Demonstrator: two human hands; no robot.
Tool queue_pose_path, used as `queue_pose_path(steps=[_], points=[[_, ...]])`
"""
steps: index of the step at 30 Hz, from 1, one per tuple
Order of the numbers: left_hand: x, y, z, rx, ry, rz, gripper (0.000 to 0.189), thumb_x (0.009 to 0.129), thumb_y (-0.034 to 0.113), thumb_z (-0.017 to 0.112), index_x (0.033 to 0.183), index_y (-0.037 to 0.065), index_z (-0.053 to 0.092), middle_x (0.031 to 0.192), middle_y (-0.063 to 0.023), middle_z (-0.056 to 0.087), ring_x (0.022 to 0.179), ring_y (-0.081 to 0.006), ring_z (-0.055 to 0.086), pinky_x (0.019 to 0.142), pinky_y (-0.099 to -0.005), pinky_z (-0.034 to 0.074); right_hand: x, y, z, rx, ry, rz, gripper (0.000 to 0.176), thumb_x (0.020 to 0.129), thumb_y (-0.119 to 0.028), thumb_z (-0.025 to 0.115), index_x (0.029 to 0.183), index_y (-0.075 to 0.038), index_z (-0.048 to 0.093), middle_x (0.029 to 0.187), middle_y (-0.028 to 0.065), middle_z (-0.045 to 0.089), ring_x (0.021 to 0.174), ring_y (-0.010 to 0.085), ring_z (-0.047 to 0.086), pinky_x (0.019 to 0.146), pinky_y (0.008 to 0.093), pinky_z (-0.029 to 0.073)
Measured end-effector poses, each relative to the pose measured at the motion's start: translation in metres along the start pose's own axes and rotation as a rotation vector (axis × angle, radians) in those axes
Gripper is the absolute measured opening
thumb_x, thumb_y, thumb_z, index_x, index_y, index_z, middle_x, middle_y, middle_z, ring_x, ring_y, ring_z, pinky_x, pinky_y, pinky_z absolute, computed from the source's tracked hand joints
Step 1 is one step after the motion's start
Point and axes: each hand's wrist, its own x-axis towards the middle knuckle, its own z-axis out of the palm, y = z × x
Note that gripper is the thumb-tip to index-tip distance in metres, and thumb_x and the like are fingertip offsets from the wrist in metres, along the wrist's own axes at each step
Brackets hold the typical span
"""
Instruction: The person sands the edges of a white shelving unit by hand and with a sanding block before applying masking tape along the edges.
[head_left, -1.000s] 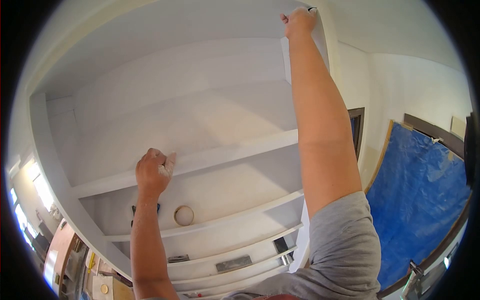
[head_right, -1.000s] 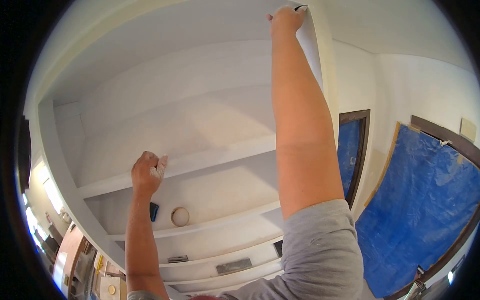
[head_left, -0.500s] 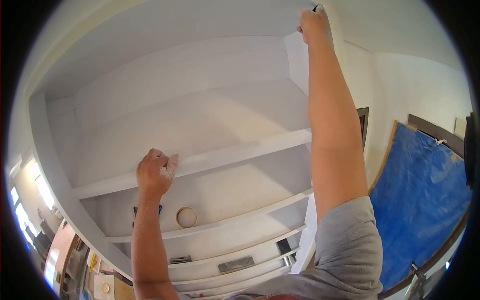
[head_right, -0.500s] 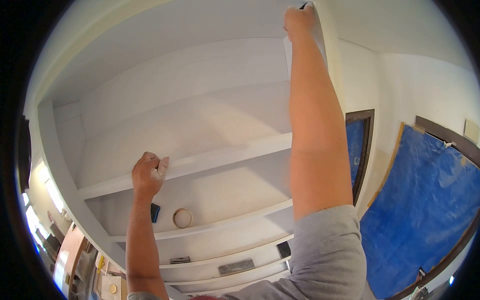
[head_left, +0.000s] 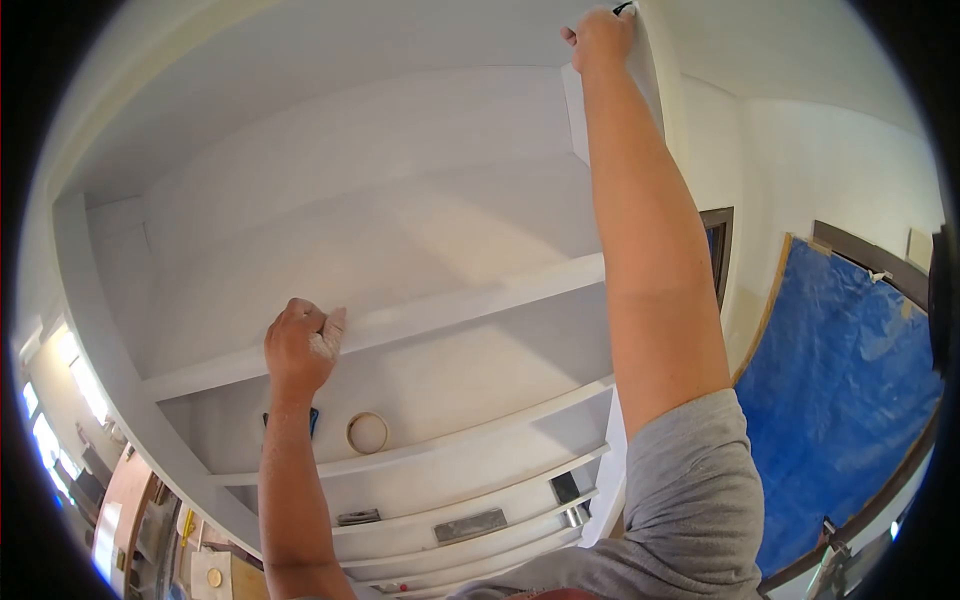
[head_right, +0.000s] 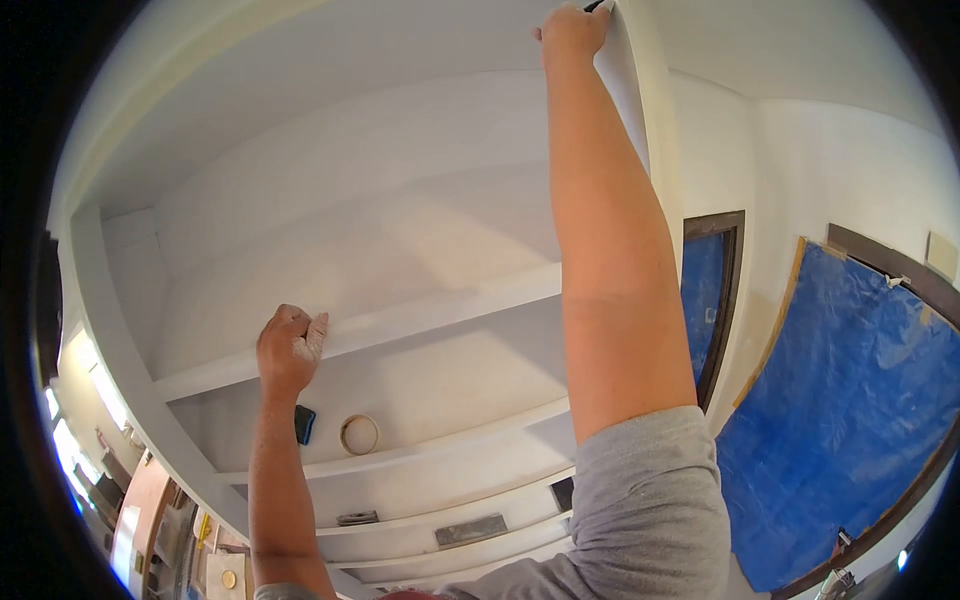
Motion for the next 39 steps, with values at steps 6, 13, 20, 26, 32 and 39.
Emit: queue_pose_path(steps=[6, 13, 20, 26, 32, 39], points=[[0.002, -0.004, 0.004, 0.017, -0.010, 0.002, 0.033, 0.088, 0.028, 0.079, 0.068, 0.003, 0.069, 0.081, -0.0063, 0.063, 0.072, -0.0296, 0.062, 0.067, -0.0429, 0.050, 0.015, 0.006, 0.004, 0.253, -0.050, 0.001, 0.034, 0.106, -0.036, 0.047, 0.129, -0.017, 0.063, 0.111, 0.0047, 0.067, 0.098, 0.0228, 0.062, 0.067, 0.0478, 0.057], [0.004, -0.004, 0.005, 0.011, -0.021, -0.004, 0.033, 0.088, 0.029, 0.078, 0.070, 0.003, 0.070, 0.083, -0.0064, 0.064, 0.073, -0.0294, 0.063, 0.068, -0.0429, 0.050, -0.059, -0.086, -0.007, 0.479, 0.315, 0.246, 0.037, 0.106, -0.026, 0.047, 0.141, -0.016, 0.052, 0.117, 0.0098, 0.062, 0.098, 0.0251, 0.061, 0.066, 0.0485, 0.057], [0.004, 0.001, 0.005, -0.017, 0.012, -0.001, 0.034, 0.088, 0.029, 0.078, 0.069, 0.003, 0.069, 0.081, -0.0070, 0.065, 0.073, -0.0303, 0.063, 0.066, -0.0435, 0.050, -0.078, -0.070, -0.003, 0.486, -0.120, 0.354, 0.045, 0.106, -0.028, 0.041, 0.150, -0.021, 0.037, 0.132, 0.0032, 0.052, 0.103, 0.0241, 0.057, 0.082, 0.0436, 0.057], [0.000, 0.002, -0.003, 0.017, -0.010, -0.003, 0.036, 0.088, 0.030, 0.078, 0.067, 0.003, 0.068, 0.080, -0.0068, 0.064, 0.072, -0.0291, 0.062, 0.066, -0.0433, 0.050, -0.065, -0.077, -0.018, 0.833, 0.064, 0.270, 0.066, 0.104, -0.011, 0.047, 0.160, -0.026, 0.016, 0.139, 0.0063, 0.046, 0.107, 0.0272, 0.056, 0.081, 0.0447, 0.060], [0.001, 0.000, 0.000, 0.027, -0.018, -0.004, 0.036, 0.088, 0.030, 0.078, 0.067, 0.003, 0.069, 0.080, -0.0073, 0.064, 0.072, -0.0295, 0.062, 0.066, -0.0433, 0.050, -0.034, -0.060, -0.007, 0.688, 0.142, 0.219, 0.049, 0.104, -0.018, 0.046, 0.152, -0.021, 0.038, 0.120, 0.0111, 0.058, 0.090, 0.0262, 0.059, 0.067, 0.0512, 0.057], [0.001, 0.001, 0.000, 0.006, -0.002, -0.007, 0.035, 0.087, 0.030, 0.079, 0.068, 0.003, 0.068, 0.080, -0.0072, 0.064, 0.073, -0.0299, 0.062, 0.066, -0.0436, 0.050, -0.047, -0.076, 0.047, 0.652, 0.084, 0.145, 0.043, 0.104, -0.029, 0.043, 0.146, -0.019, 0.045, 0.117, 0.0111, 0.061, 0.088, 0.0276, 0.060, 0.067, 0.0523, 0.055]])
